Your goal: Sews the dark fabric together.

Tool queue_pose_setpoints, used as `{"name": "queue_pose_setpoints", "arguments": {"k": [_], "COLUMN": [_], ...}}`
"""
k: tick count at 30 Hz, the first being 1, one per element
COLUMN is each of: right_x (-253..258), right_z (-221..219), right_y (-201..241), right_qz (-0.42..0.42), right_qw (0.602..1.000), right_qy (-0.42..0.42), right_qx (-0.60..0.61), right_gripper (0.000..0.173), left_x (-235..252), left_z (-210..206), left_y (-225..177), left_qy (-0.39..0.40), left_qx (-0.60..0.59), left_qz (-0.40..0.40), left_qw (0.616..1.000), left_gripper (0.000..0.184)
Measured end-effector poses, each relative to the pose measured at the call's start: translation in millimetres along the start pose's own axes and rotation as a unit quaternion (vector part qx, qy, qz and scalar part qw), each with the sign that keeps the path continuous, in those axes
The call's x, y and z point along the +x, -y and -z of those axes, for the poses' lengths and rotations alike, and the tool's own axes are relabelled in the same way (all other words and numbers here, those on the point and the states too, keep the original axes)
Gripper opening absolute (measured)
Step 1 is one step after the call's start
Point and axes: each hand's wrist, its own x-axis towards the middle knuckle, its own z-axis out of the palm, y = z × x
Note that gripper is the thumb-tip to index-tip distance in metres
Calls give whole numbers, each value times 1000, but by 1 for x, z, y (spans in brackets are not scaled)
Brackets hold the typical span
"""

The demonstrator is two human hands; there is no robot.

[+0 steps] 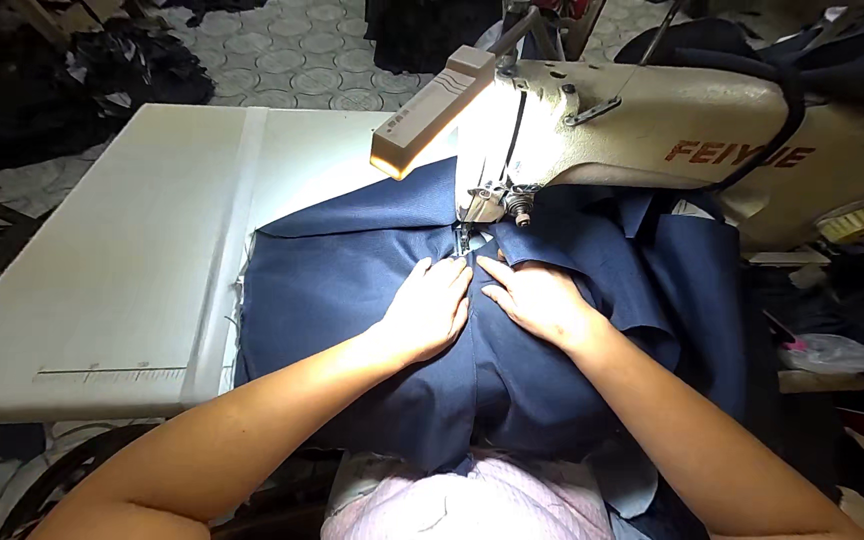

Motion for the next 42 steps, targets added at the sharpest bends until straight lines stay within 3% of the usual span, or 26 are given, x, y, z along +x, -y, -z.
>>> {"name": "queue_pose_setpoints", "arguments": {"k": [8, 14, 24, 31, 35, 38, 42], "right_x": [15, 16, 21, 22, -2, -16, -16], "right_z": [2, -3, 0, -2, -9, -25, -32], "right_y": [16, 17, 16, 13, 20, 12, -1], "right_qz": [-84, -85, -97, -67, 40, 108, 151], "right_qw": [995, 995, 992, 997, 995, 983, 974], "right_qy": [37, 16, 61, 24, -72, -108, -123], "right_qx": [-43, -54, -54, -24, 59, 103, 117], "right_gripper": [49, 47, 50, 47, 24, 31, 37], "left_x": [11, 13, 13, 18, 16, 11, 10], "left_z": [6, 5, 5, 5, 17, 15, 12], "left_y": [16, 20, 19, 21, 39, 51, 45], "left_qy": [40, 38, 43, 46, 38, -21, -50], "left_qx": [-11, -13, -21, -21, -129, -181, -188], "left_qz": [11, 0, 21, 22, -29, -70, -61], "left_qw": [999, 999, 999, 998, 991, 981, 979], "left_gripper": [51, 51, 51, 50, 39, 33, 31]}}
